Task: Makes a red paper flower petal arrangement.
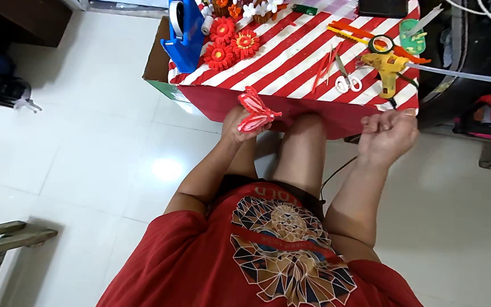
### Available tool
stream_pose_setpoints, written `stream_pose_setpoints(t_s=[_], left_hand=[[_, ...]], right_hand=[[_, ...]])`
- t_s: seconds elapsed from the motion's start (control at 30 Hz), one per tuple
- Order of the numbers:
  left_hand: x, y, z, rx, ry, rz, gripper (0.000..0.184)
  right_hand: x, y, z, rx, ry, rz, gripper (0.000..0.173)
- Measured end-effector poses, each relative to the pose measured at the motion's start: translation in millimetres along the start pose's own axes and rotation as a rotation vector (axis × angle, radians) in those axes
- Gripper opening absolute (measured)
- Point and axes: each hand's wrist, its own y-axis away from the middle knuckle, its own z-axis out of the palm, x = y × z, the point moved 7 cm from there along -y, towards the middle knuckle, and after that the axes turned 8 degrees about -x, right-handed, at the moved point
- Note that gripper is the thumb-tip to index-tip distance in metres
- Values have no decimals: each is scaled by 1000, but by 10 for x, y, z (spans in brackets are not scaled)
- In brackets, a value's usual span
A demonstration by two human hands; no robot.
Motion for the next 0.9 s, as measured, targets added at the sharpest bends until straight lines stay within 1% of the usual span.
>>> stream_pose_setpoints(t_s=[0.1,0.13,0.17,0.2,0.23,0.27,0.3,0.33,0.37,0.43,0.47,0.5,0.53,0.57,0.6,0.63,0.7,0.73,0.83,0.9], left_hand=[[-51,0,5,-102,88,-23,19],[-61,6,-9,-140,96,-21,18],[-66,26,-41,-146,94,-14,18],[-51,60,-41,-99,48,-8,15],[11,109,69,18,-58,0,11],[112,169,307,231,-217,-21,13],[185,195,497,337,-348,-36,15],[203,184,584,349,-425,-44,15],[183,146,575,286,-459,-36,15],[82,42,328,97,-460,8,25],[47,19,241,8,-468,13,29],[19,25,254,-66,-464,-13,31],[-12,37,364,-129,-423,-72,32],[-46,58,455,-169,-374,-120,32],[-75,76,501,-175,-336,-149,32],[-83,81,508,-130,-342,-159,33],[-38,105,531,-8,-441,-105,33],[-23,126,538,3,-473,-74,29],[-30,159,778,-68,-399,-122,22],[-34,163,848,-69,-424,-156,21]], right_hand=[[-117,-14,-109,112,-44,-14,49],[-122,-9,-121,130,-38,-22,48],[-115,1,-118,110,-9,-38,45],[-101,20,-83,40,41,-59,36],[-80,46,-10,-72,98,-73,24],[-58,84,99,-192,156,-68,18],[-25,130,219,-281,195,-57,20],[6,181,333,-317,213,-52,16],[29,225,442,-321,223,-55,12],[92,296,642,-337,227,-71,24],[112,338,747,-396,241,-84,21],[122,388,852,-488,266,-96,8],[137,437,949,-591,298,-102,14],[144,496,1042,-676,323,-97,24],[146,555,1126,-733,326,-92,24],[139,608,1214,-777,310,-93,21],[127,683,1368,-823,282,-98,16],[127,707,1425,-832,283,-101,15],[136,743,1519,-804,326,-110,6],[188,748,1525,-810,342,-90,6]])
